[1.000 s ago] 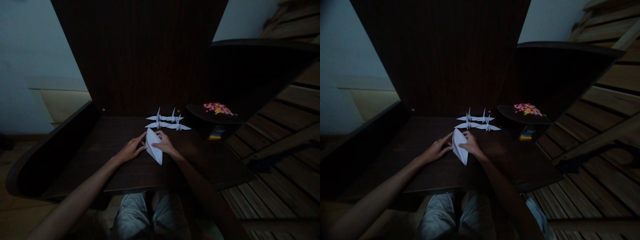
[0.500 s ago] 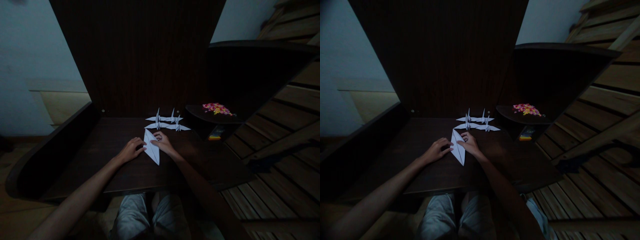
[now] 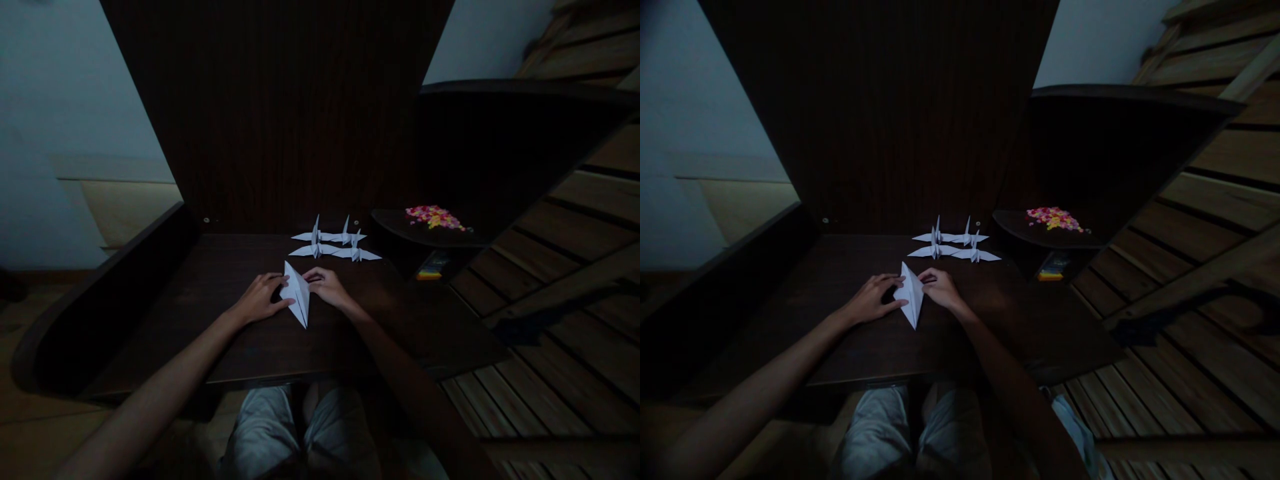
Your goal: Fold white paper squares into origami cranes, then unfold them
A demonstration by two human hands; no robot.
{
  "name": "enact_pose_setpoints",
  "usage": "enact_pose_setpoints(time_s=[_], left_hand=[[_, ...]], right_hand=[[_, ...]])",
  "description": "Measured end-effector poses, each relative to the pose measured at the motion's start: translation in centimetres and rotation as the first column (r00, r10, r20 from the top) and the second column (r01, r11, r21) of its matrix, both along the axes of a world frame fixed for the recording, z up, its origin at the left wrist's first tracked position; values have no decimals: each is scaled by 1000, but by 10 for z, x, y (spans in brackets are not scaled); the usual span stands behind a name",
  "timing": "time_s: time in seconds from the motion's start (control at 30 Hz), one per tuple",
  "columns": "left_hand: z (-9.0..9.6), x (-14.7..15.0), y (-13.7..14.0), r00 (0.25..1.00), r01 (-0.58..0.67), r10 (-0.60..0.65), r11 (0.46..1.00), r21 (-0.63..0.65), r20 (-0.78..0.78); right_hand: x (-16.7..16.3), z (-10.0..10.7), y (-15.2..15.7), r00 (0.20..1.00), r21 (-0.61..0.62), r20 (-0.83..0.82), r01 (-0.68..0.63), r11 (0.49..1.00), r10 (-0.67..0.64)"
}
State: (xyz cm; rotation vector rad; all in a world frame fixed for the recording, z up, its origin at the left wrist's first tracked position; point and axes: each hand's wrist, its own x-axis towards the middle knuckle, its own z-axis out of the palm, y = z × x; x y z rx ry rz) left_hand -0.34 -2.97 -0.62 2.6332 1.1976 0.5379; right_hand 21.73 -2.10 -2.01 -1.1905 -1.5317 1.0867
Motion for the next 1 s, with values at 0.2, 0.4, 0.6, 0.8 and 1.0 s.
enact_pose_setpoints(time_s=[0.2,0.4,0.6,0.8,1.0], left_hand=[[1,1,1,995,0,-5,999,-54,-102],[0,-1,2,995,22,-27,998,-54,-99],[-6,-2,6,999,-4,1,998,-64,-53],[-6,-3,9,999,-42,40,994,-106,-22],[0,-4,5,994,25,-20,998,-49,105]], right_hand=[[3,5,-9,960,215,279,-76,974,14],[4,11,-17,802,215,586,-287,934,112],[0,10,-17,779,167,595,-359,918,196],[-4,7,-22,759,226,623,-406,886,189],[-7,5,-21,776,324,628,-331,886,60]])
